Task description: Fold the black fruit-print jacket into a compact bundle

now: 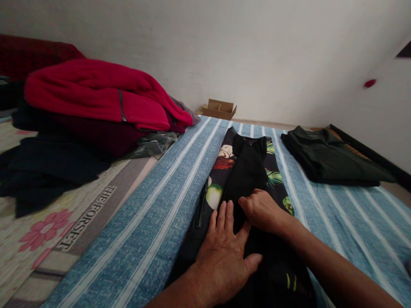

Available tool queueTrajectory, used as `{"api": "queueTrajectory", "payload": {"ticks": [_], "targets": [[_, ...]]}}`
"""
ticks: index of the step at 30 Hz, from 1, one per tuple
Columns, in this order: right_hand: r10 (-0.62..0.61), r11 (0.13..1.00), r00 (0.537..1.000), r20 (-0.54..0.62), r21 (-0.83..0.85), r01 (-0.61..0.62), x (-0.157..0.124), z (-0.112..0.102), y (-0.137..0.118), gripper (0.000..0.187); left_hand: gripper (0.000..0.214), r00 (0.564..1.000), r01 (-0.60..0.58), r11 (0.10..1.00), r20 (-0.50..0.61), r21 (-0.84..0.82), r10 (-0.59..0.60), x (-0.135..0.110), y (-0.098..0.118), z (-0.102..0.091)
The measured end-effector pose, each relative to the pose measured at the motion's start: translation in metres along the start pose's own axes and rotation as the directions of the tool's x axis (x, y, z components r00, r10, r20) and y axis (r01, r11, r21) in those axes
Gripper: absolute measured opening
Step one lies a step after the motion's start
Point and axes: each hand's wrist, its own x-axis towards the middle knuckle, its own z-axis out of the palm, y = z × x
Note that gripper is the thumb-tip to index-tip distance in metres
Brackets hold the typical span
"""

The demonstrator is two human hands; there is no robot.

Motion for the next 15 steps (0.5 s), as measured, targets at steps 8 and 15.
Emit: {"api": "queueTrajectory", "payload": {"ticks": [8,15], "targets": [[0.210,0.974,0.968,-0.139,0.122,-0.193,-0.011,0.003,0.020,0.019,0.066,0.999,-0.004,1.000,-0.043,0.003,0.005,-0.001,-0.003,0.005],[0.213,0.768,0.977,0.008,0.616,-0.172,-0.120,0.015,0.026,0.019,0.065,0.999,0.009,1.000,-0.037,-0.002,-0.009,-0.001,-0.002,0.003]]}}
